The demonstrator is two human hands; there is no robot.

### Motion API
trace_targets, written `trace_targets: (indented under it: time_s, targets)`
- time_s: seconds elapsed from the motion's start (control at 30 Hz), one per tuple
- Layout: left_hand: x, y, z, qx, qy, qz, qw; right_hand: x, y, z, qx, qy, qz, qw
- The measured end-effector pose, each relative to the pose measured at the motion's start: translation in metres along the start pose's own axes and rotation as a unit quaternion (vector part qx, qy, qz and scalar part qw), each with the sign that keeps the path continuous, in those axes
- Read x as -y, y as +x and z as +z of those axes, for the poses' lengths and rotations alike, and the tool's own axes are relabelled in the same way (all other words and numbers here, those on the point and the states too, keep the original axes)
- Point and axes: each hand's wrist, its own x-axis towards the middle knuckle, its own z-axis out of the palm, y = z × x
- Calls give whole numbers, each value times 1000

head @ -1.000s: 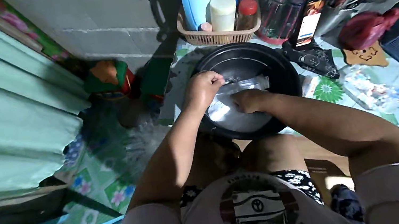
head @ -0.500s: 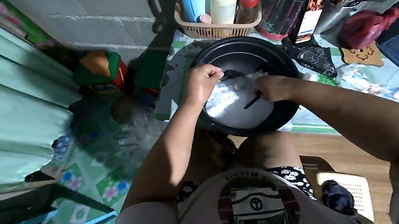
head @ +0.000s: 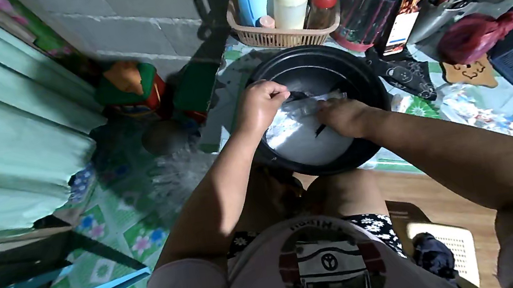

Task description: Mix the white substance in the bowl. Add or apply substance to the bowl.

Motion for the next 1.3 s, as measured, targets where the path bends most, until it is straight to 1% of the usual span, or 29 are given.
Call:
trace_targets:
  time_s: [0.1, 0.17, 0.27, 0.3, 0.37, 0.47, 0.53, 0.63, 0.77, 0.83, 0.93, 1.03, 1.17, 1.3]
  targets:
    - [1, 0, 0, -4, 6, 5, 1000, 2, 4, 5, 27, 53, -6, 998]
    - [1, 0, 0, 2, 10, 5, 1000, 2, 5, 6, 54, 51, -1, 997]
    - [-1, 1, 0, 10, 20, 0, 1000, 8, 6, 1, 111, 18, 74, 991]
    - [-1, 1, 1, 10, 22, 0, 1000, 8, 8, 3, 114, 16, 84, 990]
    - [-2, 2, 1, 10, 23, -3, 1000, 6, 14, 13, 88, 36, 52, 994]
    - [-2, 1, 1, 7, 26, -3, 1000, 16, 24, 22, 50, 92, -33, 994]
    - [-2, 1, 1, 15, 30, -7, 999, 24, 33, 26, 52, 119, -75, 989]
    - [-3, 2, 2, 28, 37, -18, 999, 26, 39, 24, 62, 146, -102, 982]
    - [-2, 2, 2, 29, 47, -20, 998, 14, 29, 9, 48, 179, -81, 979]
    - [-3, 3, 2, 43, 62, -23, 997, 9, 18, -7, 63, 178, -52, 981]
    - [-3, 4, 3, 73, 95, -26, 992, -10, 8, -12, 27, 176, -23, 984]
    - [-7, 4, 2, 102, 123, -37, 986, -25, -6, -33, 23, 170, 7, 985]
    - [-9, 4, 2, 114, 143, -28, 983, -39, -16, -58, 0, 161, 31, 986]
    - [-7, 3, 4, 107, 156, -5, 982, -58, -4, -49, -68, 164, 30, 984]
